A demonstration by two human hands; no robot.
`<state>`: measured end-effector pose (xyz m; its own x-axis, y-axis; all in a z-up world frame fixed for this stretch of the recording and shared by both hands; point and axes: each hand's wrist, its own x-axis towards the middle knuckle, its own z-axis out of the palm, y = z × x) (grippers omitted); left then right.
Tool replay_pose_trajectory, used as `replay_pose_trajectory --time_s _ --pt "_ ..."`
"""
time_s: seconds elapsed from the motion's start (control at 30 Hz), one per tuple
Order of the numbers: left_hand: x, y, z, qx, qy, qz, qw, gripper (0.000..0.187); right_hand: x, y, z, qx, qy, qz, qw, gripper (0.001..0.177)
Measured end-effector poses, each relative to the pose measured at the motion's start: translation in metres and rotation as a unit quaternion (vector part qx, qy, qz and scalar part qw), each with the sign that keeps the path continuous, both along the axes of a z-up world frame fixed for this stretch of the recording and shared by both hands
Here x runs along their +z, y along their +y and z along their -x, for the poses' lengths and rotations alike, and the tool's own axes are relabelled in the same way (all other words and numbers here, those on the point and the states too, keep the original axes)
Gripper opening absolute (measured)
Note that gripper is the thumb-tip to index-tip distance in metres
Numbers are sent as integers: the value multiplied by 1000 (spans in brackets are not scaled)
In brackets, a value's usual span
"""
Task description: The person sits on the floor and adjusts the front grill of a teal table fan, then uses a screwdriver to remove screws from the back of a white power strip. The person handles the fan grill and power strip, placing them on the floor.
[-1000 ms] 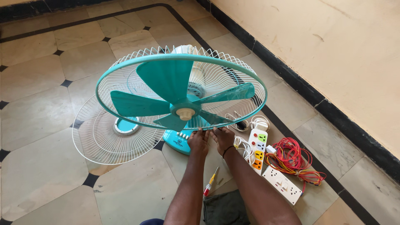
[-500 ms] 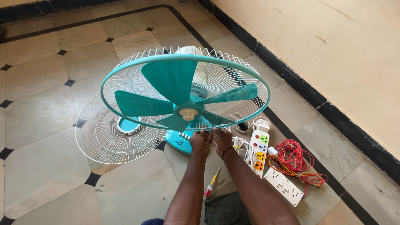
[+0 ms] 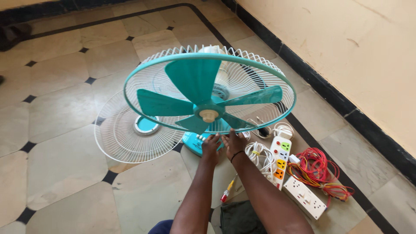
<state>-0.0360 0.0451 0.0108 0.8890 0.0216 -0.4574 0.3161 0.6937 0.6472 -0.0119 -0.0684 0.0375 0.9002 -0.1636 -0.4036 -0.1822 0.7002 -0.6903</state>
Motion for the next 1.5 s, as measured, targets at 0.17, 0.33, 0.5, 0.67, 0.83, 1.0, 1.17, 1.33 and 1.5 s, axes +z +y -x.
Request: replay_pose_trajectory --time_s 0.17,0.33,0.5,0.67,0.83,1.0,1.17,1.33,1.5 --pt "36 89 14 177 3 63 982 37 -11 0 -14 -21 35 30 999 30" --pt "106 175 22 218 -145 -140 955 56 -5 1 -7 -9 18 27 999 29" --pt "127 197 19 182 -222 -272 919 39 10 3 -3 -8 31 31 999 27" --pt "131 183 14 231 -163 -304 910 26 12 1 -3 -6 29 46 998 26" --pt "135 173 10 273 -129 -351 886 22 13 -3 -3 2 26 50 998 26" --pt "136 186 13 232 -130 -360 894 21 10 -1 -4 -5 30 42 999 27" --pt "202 229 30 246 -263 -402 842 34 0 1 -9 -10 28 20 999 26" --pt "294 241 55 207 -267 -588 735 32 -2 5 -6 -28 26 12 999 27" --pt "321 233 59 179 -358 -644 652 25 9 7 -2 -31 37 16 999 26"
